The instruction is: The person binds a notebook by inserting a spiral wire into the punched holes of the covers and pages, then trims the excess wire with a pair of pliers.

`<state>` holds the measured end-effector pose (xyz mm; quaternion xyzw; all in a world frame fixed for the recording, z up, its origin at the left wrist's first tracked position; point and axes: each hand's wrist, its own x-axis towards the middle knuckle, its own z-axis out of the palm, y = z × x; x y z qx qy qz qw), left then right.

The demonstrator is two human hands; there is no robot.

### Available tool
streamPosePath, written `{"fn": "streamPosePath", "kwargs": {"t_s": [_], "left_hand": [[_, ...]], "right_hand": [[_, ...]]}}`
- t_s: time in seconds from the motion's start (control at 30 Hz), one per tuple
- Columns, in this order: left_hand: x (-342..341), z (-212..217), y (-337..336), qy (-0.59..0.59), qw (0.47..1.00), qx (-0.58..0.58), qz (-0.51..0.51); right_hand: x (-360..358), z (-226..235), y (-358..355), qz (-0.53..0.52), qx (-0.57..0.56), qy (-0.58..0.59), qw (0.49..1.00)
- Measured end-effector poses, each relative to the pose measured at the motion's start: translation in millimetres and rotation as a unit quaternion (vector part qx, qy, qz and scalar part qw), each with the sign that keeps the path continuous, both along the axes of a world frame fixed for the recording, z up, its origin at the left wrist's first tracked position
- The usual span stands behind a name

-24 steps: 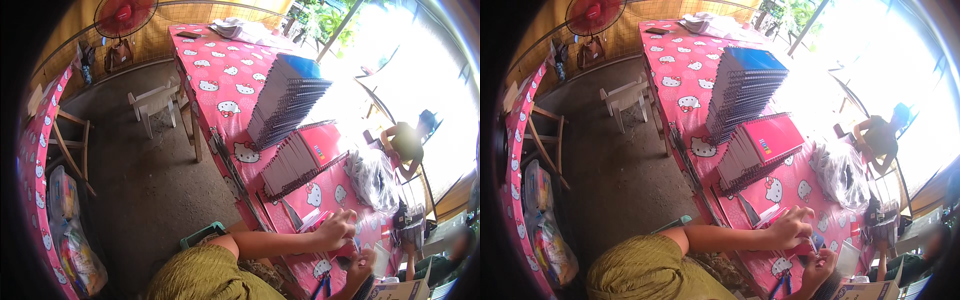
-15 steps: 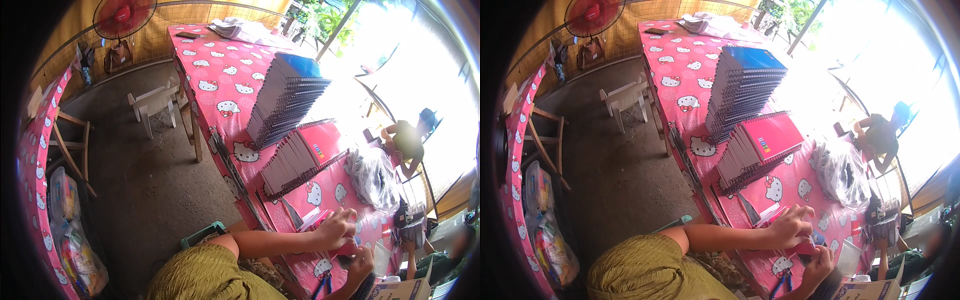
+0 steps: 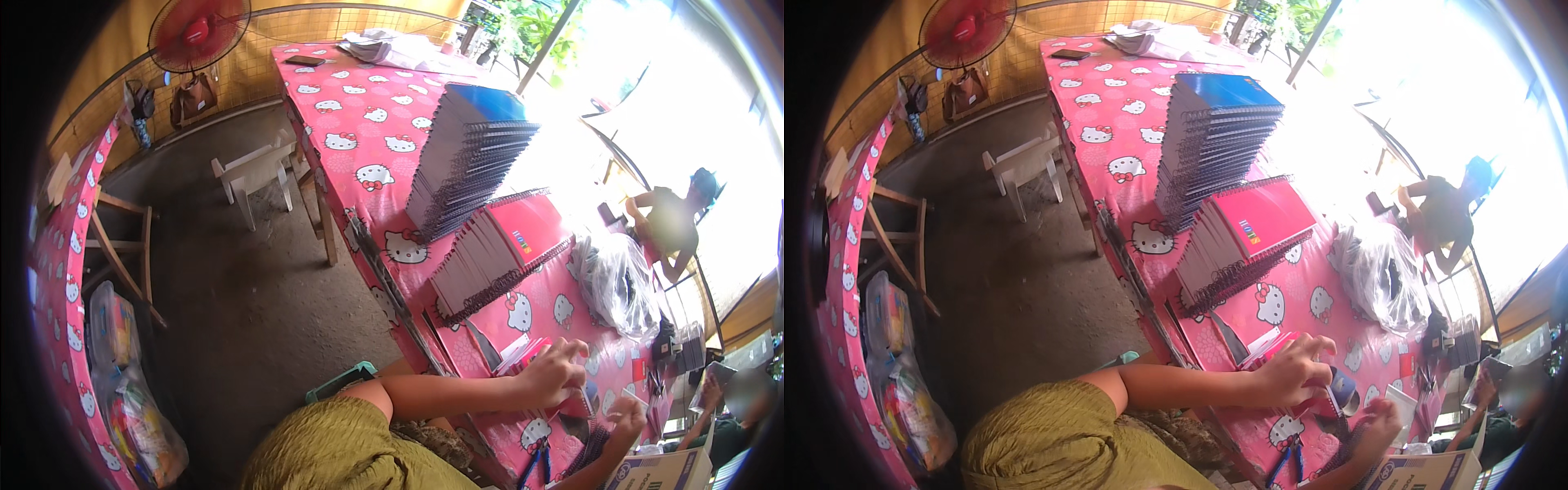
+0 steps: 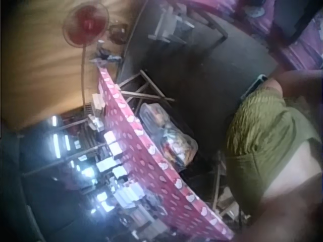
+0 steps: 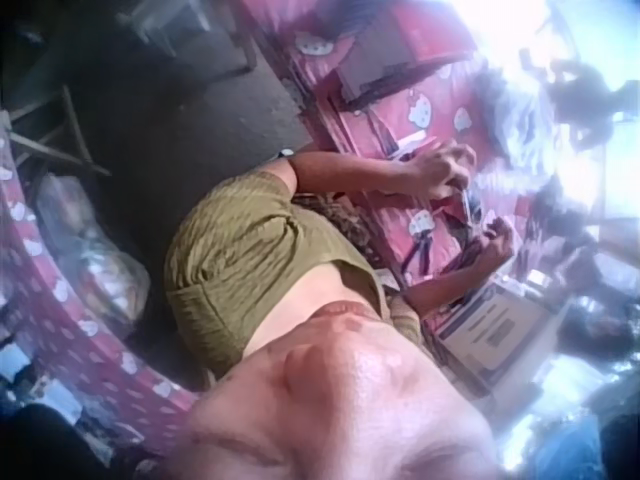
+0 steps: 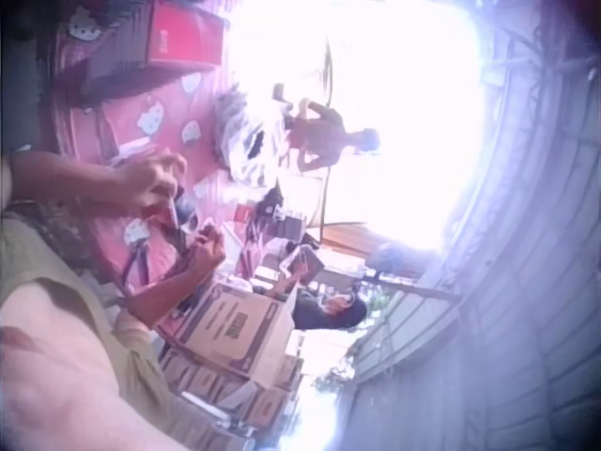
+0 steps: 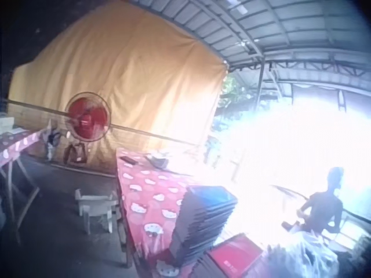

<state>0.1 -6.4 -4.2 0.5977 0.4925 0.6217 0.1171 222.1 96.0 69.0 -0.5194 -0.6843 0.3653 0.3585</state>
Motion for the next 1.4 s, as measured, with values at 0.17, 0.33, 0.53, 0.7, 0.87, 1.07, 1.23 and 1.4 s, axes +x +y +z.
{"fn": "streamPosePath", "kwargs": {"t_s": [0.17, 0.33, 0.53, 0.7, 0.87, 1.07, 1.23, 1.4], "left_hand": [[-1, 4, 5, 0.016, 1.0, 0.009, -0.004], [3, 0, 8, 0.025, 0.999, 0.004, 0.036], [6, 5, 4, 0.022, 0.999, -0.038, 0.02], [11, 10, 13, -0.013, 0.999, -0.036, -0.039], [-17, 11, 11, 0.03, 0.999, -0.037, -0.014], [-10, 11, 16, -0.026, 0.997, -0.046, -0.054], [-19, 22, 11, -0.036, 0.998, -0.05, -0.033], [-34, -10, 10, -0.164, 0.982, -0.072, -0.064]], "right_hand": [[64, -93, 75, 0.14, 0.132, -0.299, 0.935], [52, -94, 62, 0.235, 0.298, -0.335, 0.863], [47, -76, 70, 0.135, 0.296, -0.174, 0.929], [44, -46, 45, 0.146, 0.106, -0.084, 0.98], [7, -45, 34, 0.214, -0.001, 0.15, 0.965], [3, -35, 37, 0.296, -0.023, 0.214, 0.931], [-25, -25, 35, 0.184, 0.088, -0.049, 0.978], [-43, -32, 38, 0.201, 0.113, -0.038, 0.972]]}}
